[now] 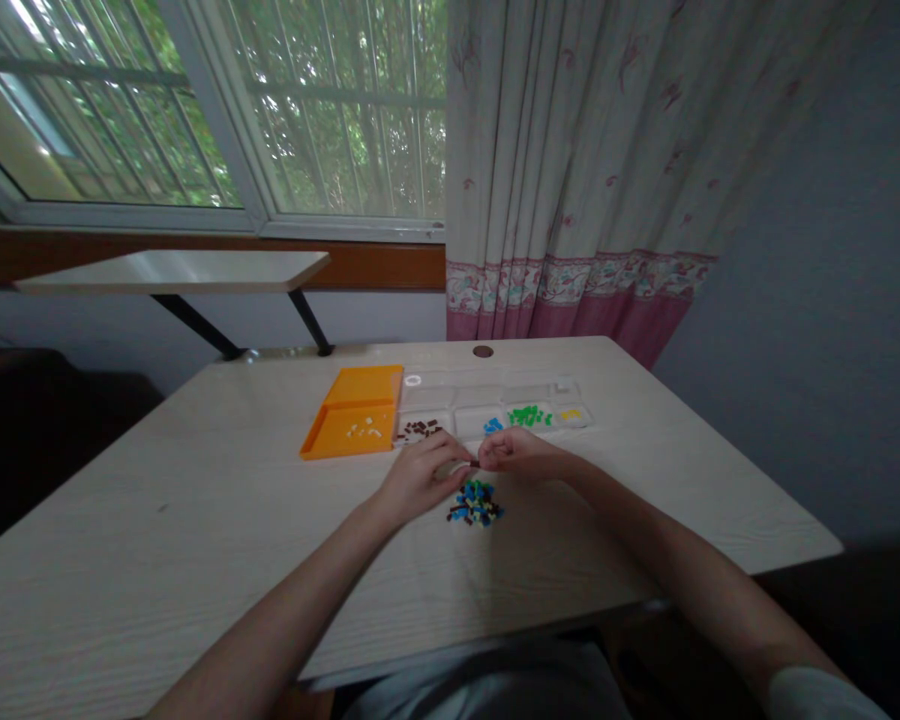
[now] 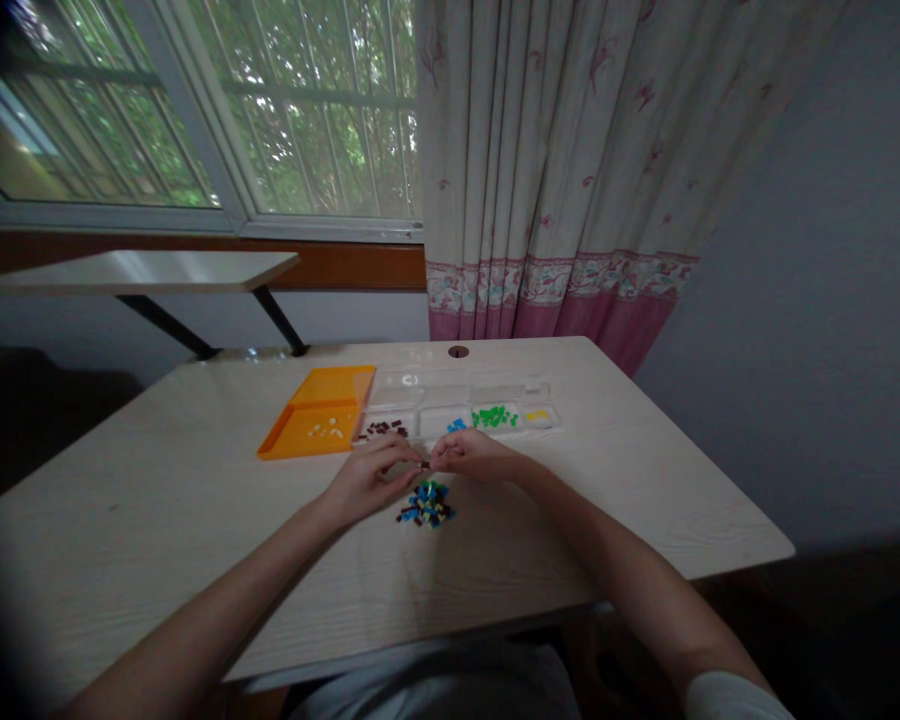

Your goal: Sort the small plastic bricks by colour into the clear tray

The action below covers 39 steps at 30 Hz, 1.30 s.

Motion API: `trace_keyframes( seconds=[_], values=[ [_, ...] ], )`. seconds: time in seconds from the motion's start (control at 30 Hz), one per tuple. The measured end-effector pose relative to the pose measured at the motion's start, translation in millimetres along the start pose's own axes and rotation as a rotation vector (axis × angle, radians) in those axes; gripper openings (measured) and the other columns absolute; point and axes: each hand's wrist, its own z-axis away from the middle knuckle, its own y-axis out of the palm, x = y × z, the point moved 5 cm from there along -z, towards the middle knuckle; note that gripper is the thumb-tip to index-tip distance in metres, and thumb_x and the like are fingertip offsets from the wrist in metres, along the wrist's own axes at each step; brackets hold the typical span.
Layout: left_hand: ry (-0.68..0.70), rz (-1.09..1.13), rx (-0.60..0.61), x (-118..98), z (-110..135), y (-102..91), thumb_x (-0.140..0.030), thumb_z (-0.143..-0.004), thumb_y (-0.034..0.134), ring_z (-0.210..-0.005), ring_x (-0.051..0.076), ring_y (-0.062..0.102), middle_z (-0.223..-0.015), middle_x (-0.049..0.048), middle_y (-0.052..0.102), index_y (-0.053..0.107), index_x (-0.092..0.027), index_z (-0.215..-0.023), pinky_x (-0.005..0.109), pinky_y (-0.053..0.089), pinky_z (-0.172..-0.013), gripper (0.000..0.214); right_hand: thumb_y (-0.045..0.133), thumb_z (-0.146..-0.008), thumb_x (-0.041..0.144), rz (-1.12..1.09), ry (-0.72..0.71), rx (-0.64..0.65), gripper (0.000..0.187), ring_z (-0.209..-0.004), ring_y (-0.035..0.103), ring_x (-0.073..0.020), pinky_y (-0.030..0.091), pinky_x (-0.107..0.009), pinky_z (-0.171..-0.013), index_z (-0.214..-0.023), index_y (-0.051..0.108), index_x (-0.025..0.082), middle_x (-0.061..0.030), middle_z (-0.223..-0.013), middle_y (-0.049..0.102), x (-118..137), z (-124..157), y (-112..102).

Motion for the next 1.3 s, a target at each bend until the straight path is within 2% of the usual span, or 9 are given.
trace_keyframes(
  seconds=[0.1,0.23,0.43,0.6,0.8,0.97,1.13,1.23,1.3],
  values=[
    [0.007,-0.002,0.003,-0.4,0.3,0.3,-0.022,-0.080,0.052,-0.078,0.013,0.055,-0.083,0.0044,0.059,0.061,-0.018,-0.087,0.024,0.046,-0.070,0.012,0.060,-0.070,0.050,0.033,-0.013,0.001,0.037,-0.046,0.033,-0.0047,0.022,-0.017,-0.044,-0.074,0.057,0.013,0.0057,-0.055,0.044,3.5,1.8,-0.2],
    [-0.002,-0.017,-0.012,0.7,-0.4,-3.9,-0.019,-0.078,0.054,-0.079,0.013,0.056,-0.083,0.0048,0.059,0.062,-0.018,-0.085,0.024,0.046,-0.070,0.011,0.060,-0.073,0.041,0.207,-0.007,0.015,0.030,-0.041,0.025,-0.0040,0.017,-0.017,-0.041,-0.084,0.060,0.013,0.0095,-0.048,0.033,2.9,6.6,-6.4],
    [-0.060,-0.060,-0.146,3.7,-2.2,-22.1,-0.021,-0.078,0.054,-0.078,0.014,0.056,-0.082,0.0061,0.060,0.063,-0.018,-0.086,0.024,0.046,-0.068,0.012,0.065,-0.069,0.027,0.520,-0.026,0.124,0.018,-0.045,0.034,-0.0045,0.023,-0.016,-0.044,-0.081,0.067,0.014,0.0076,-0.049,0.040,-4.0,8.3,-7.0],
    [-0.114,-0.108,-0.245,5.4,-3.7,-40.0,-0.022,-0.078,0.054,-0.069,0.012,0.054,-0.079,0.0050,0.060,0.062,-0.017,-0.086,0.019,0.041,-0.052,0.012,0.064,-0.069,0.028,0.557,-0.056,0.182,0.021,-0.048,0.040,-0.0057,0.028,-0.016,-0.046,-0.085,0.068,0.015,0.0057,-0.054,0.050,-9.7,7.7,-2.7],
    [-0.099,-0.156,-0.315,11.1,-3.4,-55.3,-0.025,-0.079,0.054,-0.065,0.010,0.052,-0.075,0.0029,0.058,0.062,-0.017,-0.084,0.019,0.041,-0.053,0.012,0.064,-0.069,0.027,0.613,-0.045,0.151,0.021,-0.049,0.040,-0.0056,0.029,-0.016,-0.046,-0.086,0.068,0.015,0.0059,-0.055,0.048,-11.5,6.9,-5.4],
    [-0.146,-0.183,-0.266,21.3,-3.1,-55.4,-0.026,-0.079,0.053,-0.066,0.011,0.051,-0.078,0.0034,0.057,0.062,-0.017,-0.084,0.020,0.042,-0.056,0.014,0.064,-0.068,0.027,0.645,-0.068,0.151,0.022,-0.051,0.043,-0.0063,0.031,-0.016,-0.048,-0.087,0.067,0.016,0.0050,-0.057,0.050,-11.0,6.8,-6.8],
    [-0.305,-0.303,-0.117,54.7,2.8,-52.7,-0.029,-0.079,0.049,-0.076,0.014,0.054,-0.087,0.0039,0.055,0.064,-0.019,-0.086,0.025,0.044,-0.067,0.019,0.065,-0.068,0.026,0.652,-0.030,0.133,0.022,-0.053,0.047,-0.0074,0.032,-0.016,-0.050,-0.087,0.067,0.016,0.0039,-0.059,0.053,-11.2,8.6,-10.5],
    [-0.336,-0.341,-0.021,71.0,7.2,-52.0,-0.028,-0.078,0.048,-0.075,0.015,0.055,-0.087,0.0035,0.056,0.064,-0.020,-0.088,0.026,0.044,-0.067,0.021,0.065,-0.068,0.025,0.673,-0.024,0.125,0.021,-0.053,0.046,-0.0073,0.031,-0.016,-0.050,-0.086,0.068,0.017,0.0038,-0.059,0.052,-8.4,9.6,-11.6],
    [-0.327,-0.335,0.018,74.3,8.3,-52.1,-0.029,-0.078,0.047,-0.077,0.016,0.056,-0.087,0.0036,0.057,0.063,-0.020,-0.088,0.027,0.045,-0.068,0.021,0.065,-0.068,0.024,0.689,-0.024,0.121,0.020,-0.053,0.045,-0.0071,0.030,-0.016,-0.050,-0.086,0.069,0.017,0.0038,-0.058,0.051,-6.4,10.1,-12.7]
  ],
)
